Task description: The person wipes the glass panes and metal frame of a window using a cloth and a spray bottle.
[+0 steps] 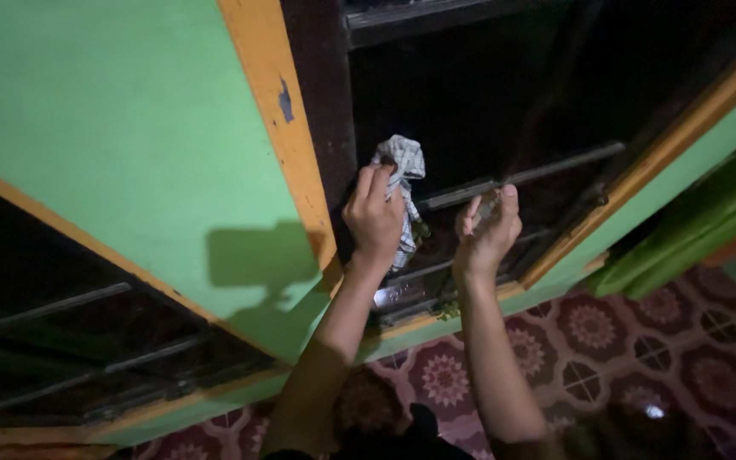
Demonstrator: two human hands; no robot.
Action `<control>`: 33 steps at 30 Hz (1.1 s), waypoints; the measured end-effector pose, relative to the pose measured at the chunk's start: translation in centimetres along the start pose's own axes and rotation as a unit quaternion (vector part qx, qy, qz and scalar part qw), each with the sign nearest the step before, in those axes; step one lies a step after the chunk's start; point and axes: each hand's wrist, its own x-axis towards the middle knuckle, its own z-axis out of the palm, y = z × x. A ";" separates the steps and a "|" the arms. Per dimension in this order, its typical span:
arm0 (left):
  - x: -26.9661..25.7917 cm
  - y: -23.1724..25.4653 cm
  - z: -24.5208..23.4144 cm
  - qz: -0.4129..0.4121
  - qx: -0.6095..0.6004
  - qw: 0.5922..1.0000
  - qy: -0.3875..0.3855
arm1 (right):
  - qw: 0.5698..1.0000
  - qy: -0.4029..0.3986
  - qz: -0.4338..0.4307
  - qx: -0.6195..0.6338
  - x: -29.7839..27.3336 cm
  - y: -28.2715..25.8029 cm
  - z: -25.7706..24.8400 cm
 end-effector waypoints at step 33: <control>-6.8 4.6 10.3 -0.005 -0.014 0.998 -0.060 | 0.998 -0.033 0.043 -0.010 7.8 -0.5 -9.8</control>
